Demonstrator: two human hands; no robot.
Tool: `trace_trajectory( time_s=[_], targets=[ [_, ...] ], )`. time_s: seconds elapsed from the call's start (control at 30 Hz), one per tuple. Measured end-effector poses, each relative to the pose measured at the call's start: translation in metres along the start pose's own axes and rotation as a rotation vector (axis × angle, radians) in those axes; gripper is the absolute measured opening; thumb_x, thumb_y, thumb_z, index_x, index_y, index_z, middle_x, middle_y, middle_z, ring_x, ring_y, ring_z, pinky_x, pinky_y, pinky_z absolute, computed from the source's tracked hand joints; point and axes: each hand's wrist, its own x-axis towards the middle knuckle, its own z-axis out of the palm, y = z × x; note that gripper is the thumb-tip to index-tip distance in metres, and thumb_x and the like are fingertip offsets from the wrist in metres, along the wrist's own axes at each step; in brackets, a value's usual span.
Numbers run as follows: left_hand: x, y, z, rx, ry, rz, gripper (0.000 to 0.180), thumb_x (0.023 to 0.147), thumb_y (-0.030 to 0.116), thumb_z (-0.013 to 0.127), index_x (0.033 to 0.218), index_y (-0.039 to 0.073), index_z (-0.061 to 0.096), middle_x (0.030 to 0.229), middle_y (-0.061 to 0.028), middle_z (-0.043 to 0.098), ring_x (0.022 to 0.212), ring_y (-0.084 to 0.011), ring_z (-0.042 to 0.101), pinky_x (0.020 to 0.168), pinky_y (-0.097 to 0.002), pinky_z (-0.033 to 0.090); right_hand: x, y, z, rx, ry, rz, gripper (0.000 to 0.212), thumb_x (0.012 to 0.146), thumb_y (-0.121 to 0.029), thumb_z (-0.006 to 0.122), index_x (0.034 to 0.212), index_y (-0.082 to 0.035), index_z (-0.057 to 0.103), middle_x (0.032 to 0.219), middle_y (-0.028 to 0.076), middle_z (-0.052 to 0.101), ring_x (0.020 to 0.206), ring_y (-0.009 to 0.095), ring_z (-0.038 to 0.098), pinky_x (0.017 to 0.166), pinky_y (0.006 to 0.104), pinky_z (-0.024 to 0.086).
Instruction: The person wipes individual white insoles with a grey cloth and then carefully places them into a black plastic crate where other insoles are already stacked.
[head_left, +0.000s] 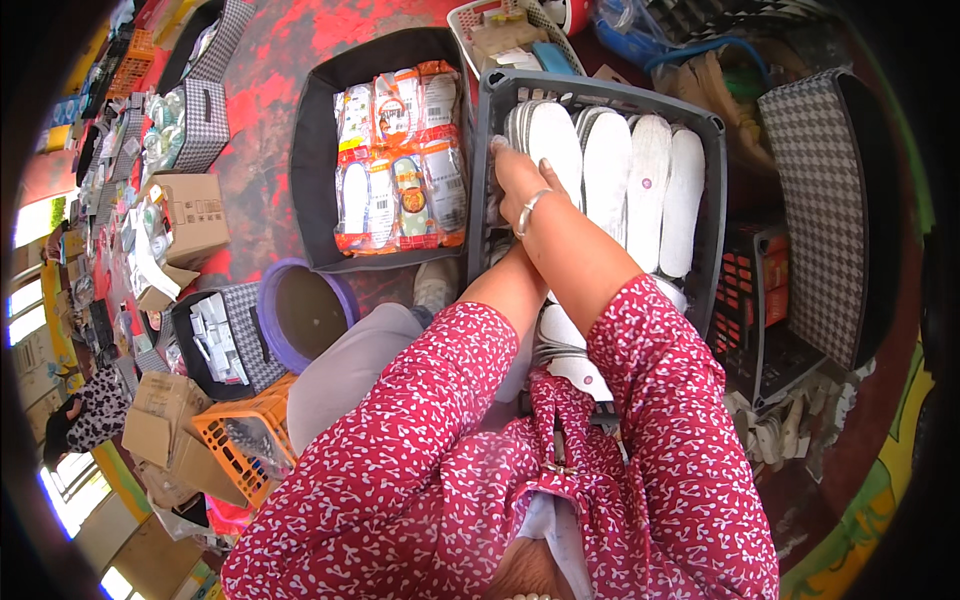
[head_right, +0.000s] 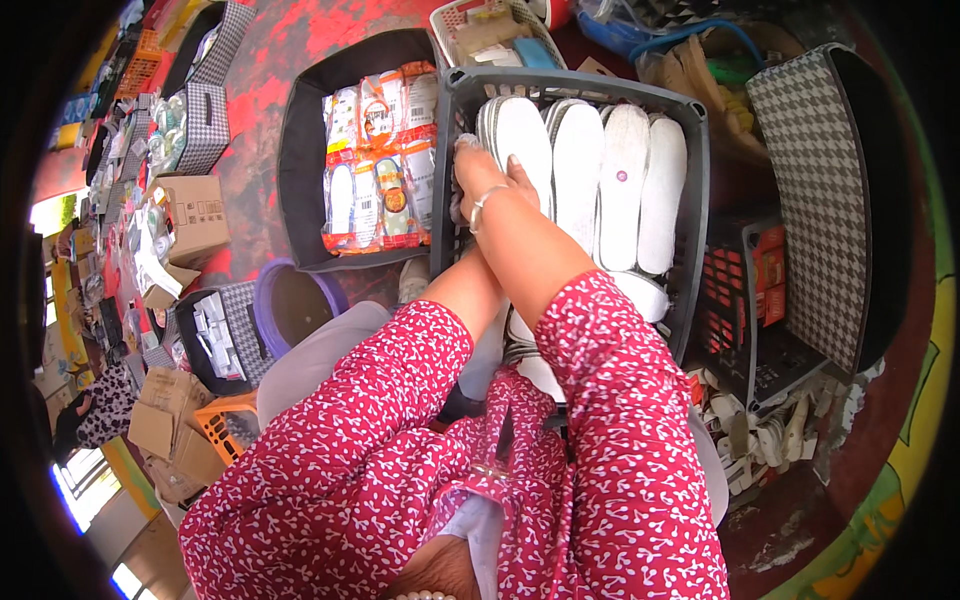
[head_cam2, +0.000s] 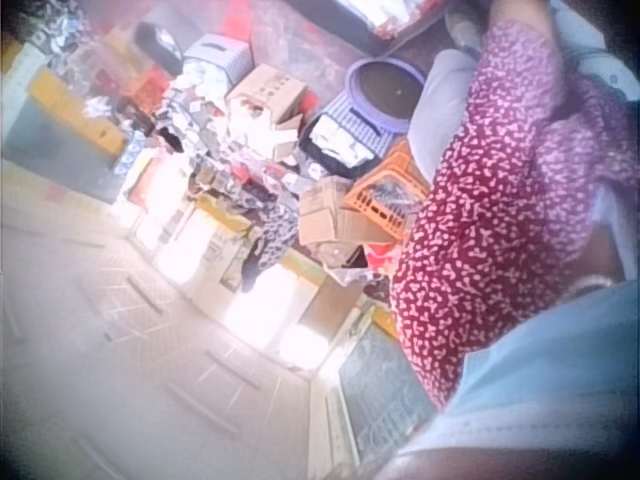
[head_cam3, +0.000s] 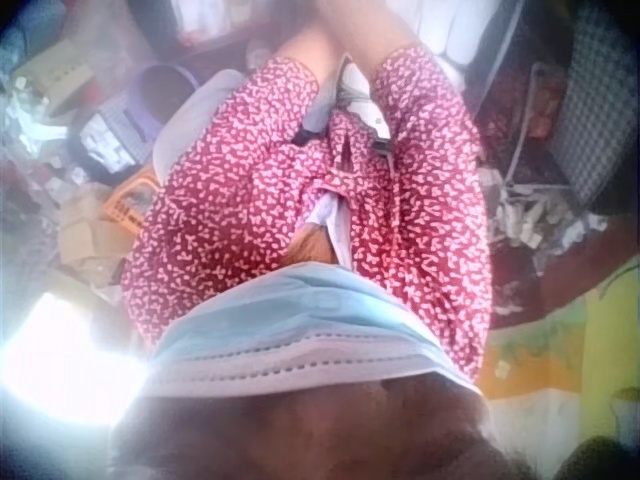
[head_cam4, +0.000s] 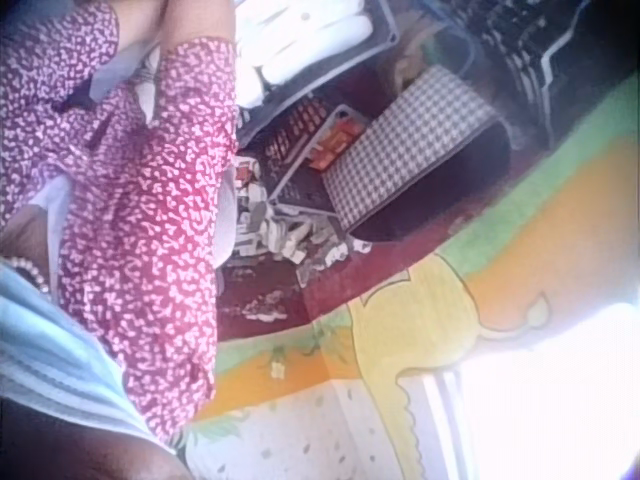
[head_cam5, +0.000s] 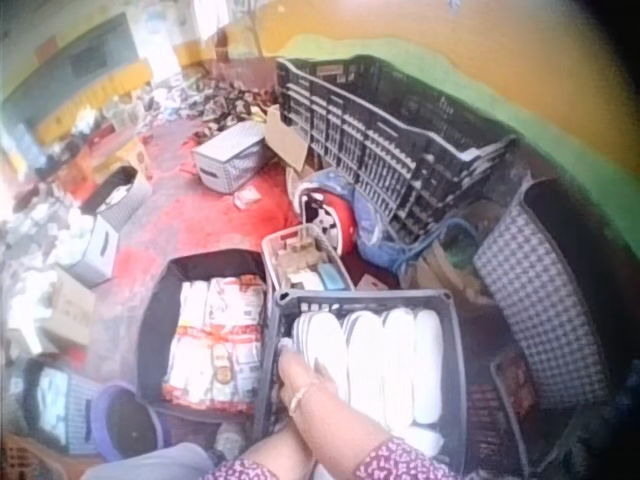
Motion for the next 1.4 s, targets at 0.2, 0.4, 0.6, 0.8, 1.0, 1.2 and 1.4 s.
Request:
trace_trajectory(
  time_s=[0.2,0.4,0.6,0.8,1.0,1.2,1.4],
  targets=[
    [-0.001,0.000,-0.005,0.037,0.019,0.000,0.047,0.092,0.040,0.042,0.114,-0.001,0.052,0.110,-0.0195,0.057,0.100,-0.0310,0.056,0.085,-0.0390,0.043,0.044,0.016,-0.005,-0.195,-0.098,-0.144,0.067,0.090,-0.053,0.028,0.130,-0.001,0.040,0.133,0.016,0.043,0.120,0.028,0.042,0.099,0.0305,0.030],
    [-0.004,-0.002,0.000,0.065,0.017,-0.007,0.047,0.091,0.040,0.043,0.114,0.000,0.052,0.111,-0.0191,0.056,0.100,-0.0308,0.056,0.085,-0.0394,0.043,0.057,0.014,0.000,-0.559,0.069,-0.113,0.070,0.090,-0.053,0.025,0.134,0.001,0.032,0.137,0.017,0.036,0.125,0.028,0.037,0.102,0.0305,0.027],
    [-0.004,-0.004,-0.003,-0.008,0.026,0.008,0.047,0.091,0.040,0.043,0.114,0.000,0.052,0.111,-0.0191,0.056,0.100,-0.0311,0.056,0.085,-0.0404,0.043,0.114,0.024,-0.001,-0.456,0.024,-0.234,0.062,0.091,-0.045,0.023,0.119,0.006,0.045,0.116,0.023,0.050,0.109,0.035,0.049,0.091,0.0368,0.036],
    [-0.002,-0.007,0.004,-0.075,0.018,0.018,0.047,0.091,0.040,0.042,0.113,0.000,0.053,0.111,-0.0192,0.056,0.100,-0.0315,0.056,0.085,-0.0414,0.044,0.106,0.029,-0.012,-0.404,-0.165,-0.208,0.067,0.091,-0.049,0.025,0.137,-0.001,0.027,0.141,0.015,0.031,0.128,0.026,0.031,0.104,0.0290,0.022],
    [-0.002,-0.005,0.008,-0.127,-0.009,0.035,0.048,0.092,0.039,0.041,0.116,-0.002,0.047,0.113,-0.0218,0.054,0.101,-0.0340,0.055,0.085,-0.0424,0.044,0.083,0.030,-0.022,-0.413,-0.108,-0.233,0.061,0.091,-0.047,0.031,0.130,0.001,0.035,0.132,0.018,0.039,0.120,0.030,0.038,0.099,0.0347,0.029],
    [0.002,-0.010,0.017,-0.188,-0.182,-0.024,0.056,0.092,0.037,0.038,0.126,-0.007,0.027,0.117,-0.0296,0.048,0.103,-0.0408,0.052,0.088,-0.0433,0.043,-0.044,-0.030,-0.067,0.027,-0.299,-0.184,0.036,0.094,-0.029,0.038,0.110,-0.001,0.053,0.099,0.017,0.061,0.088,0.025,0.061,0.077,0.0329,0.049],
    [0.013,-0.005,-0.008,-0.362,-0.480,-0.189,0.061,0.093,0.032,0.034,0.131,-0.013,0.016,0.124,-0.0364,0.038,0.111,-0.0449,0.045,0.094,-0.0440,0.039,-0.097,-0.076,-0.175,0.649,-0.534,-0.851,0.037,0.089,-0.023,0.048,0.112,0.005,0.045,0.101,0.019,0.056,0.095,0.029,0.057,0.086,0.0467,0.047]
  ],
)
